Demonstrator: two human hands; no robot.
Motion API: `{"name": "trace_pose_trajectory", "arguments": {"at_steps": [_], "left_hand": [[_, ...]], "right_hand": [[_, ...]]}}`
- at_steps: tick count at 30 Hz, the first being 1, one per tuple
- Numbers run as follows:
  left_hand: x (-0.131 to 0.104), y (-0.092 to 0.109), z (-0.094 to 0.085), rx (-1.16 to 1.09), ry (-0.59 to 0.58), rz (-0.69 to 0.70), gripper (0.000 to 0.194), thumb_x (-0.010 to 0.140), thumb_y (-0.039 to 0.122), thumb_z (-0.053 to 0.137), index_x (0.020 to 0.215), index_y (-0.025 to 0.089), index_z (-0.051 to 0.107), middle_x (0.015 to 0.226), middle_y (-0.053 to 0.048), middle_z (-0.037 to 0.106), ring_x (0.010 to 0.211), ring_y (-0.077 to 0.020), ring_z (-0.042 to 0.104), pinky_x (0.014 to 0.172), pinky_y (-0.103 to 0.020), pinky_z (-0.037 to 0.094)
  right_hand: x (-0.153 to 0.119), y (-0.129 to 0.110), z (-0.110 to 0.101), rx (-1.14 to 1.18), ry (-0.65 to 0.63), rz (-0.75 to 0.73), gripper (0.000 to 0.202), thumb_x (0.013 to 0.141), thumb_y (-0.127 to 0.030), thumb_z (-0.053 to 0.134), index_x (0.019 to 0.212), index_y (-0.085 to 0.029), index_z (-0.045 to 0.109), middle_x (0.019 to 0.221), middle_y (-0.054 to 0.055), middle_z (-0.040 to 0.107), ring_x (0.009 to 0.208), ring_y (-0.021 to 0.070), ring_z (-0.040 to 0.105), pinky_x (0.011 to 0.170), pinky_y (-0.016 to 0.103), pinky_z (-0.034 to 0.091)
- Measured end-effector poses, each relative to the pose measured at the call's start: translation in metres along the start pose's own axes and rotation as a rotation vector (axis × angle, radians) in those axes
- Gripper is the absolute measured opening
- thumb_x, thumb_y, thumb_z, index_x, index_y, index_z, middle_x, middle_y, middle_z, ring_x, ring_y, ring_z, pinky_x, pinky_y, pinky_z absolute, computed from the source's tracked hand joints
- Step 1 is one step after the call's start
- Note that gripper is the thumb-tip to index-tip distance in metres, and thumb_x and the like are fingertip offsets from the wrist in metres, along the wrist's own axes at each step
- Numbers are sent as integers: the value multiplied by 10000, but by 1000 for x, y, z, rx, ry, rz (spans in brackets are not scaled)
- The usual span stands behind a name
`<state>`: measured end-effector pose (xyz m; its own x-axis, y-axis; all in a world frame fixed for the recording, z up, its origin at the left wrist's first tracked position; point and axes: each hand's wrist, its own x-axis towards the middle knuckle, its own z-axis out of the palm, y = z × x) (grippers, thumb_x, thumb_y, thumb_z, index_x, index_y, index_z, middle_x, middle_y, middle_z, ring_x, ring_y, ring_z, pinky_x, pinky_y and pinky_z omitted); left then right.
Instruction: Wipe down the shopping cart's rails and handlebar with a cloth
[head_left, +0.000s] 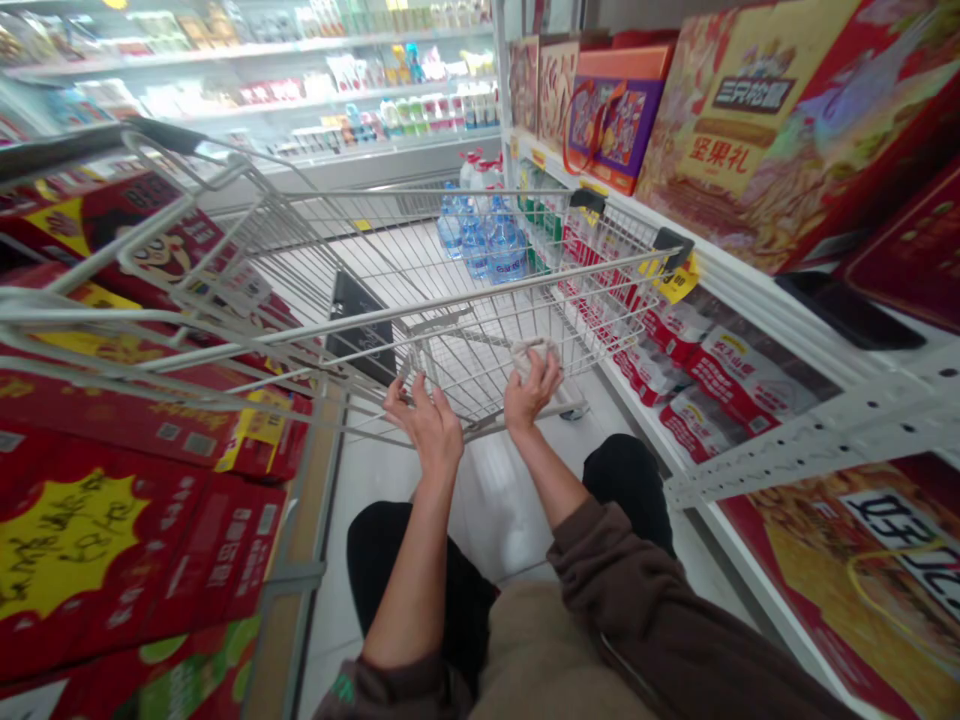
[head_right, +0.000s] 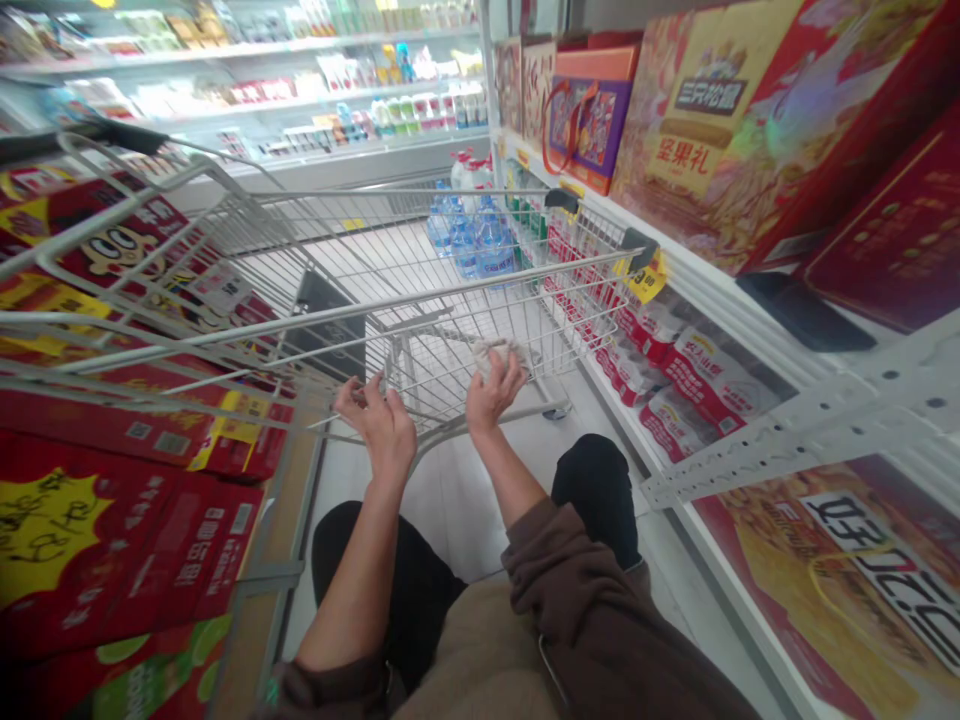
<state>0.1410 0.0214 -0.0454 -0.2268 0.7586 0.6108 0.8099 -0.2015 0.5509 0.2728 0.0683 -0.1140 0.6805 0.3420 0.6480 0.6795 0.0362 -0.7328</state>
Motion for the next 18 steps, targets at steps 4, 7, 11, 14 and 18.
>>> {"name": "trace_pose_trajectory", "arguments": {"at_steps": [4, 7, 11, 14, 18], "left_hand": [[1, -1, -4, -5, -26, -8, 435, 988, 302, 409, 1334, 107, 587, 1426, -208, 355, 1322, -315, 380, 1166, -520, 326], [1, -6, -11, -33, -59, 2, 444, 996, 296, 386, 1340, 97, 583, 1420, -215, 371, 1352, -312, 368, 1170, -504, 329], [-2, -11, -17, -61, -98, 29, 451, 1005, 305, 383, 1356, 99, 577, 1436, -213, 374, 1360, -305, 365, 1178, -496, 328], [-2, -12, -18, -45, -110, 35, 442, 1008, 321, 388, 1347, 118, 587, 1440, -203, 370, 1328, -300, 393, 1175, -502, 333], [-1, -13, -22, -18, -112, 55, 434, 1014, 324, 375, 1330, 124, 595, 1432, -202, 397, 1327, -297, 427, 1180, -513, 322]], "right_hand": [[-65, -38, 1, 100, -274, -298, 219, 962, -245, 564, 1114, -289, 716, 1268, 103, 628, 1202, 275, 554, 1040, 489, 500], [-63, -26, -2, 116, -322, -384, 205, 975, -239, 547, 1043, -302, 730, 1221, 78, 658, 1170, 260, 566, 1027, 466, 505], [-12, 6, -2, 0, -12, -137, 262, 948, -162, 481, 1068, -207, 710, 1238, 156, 626, 1220, 285, 542, 1035, 540, 494], [-8, -5, 3, -61, 125, 2, 305, 932, -167, 489, 1181, -159, 665, 1268, 204, 589, 1245, 325, 525, 1025, 606, 482], [-63, -47, 3, 0, -23, -261, 281, 941, -193, 542, 1200, -199, 652, 1297, 183, 573, 1216, 301, 529, 994, 524, 525]]}}
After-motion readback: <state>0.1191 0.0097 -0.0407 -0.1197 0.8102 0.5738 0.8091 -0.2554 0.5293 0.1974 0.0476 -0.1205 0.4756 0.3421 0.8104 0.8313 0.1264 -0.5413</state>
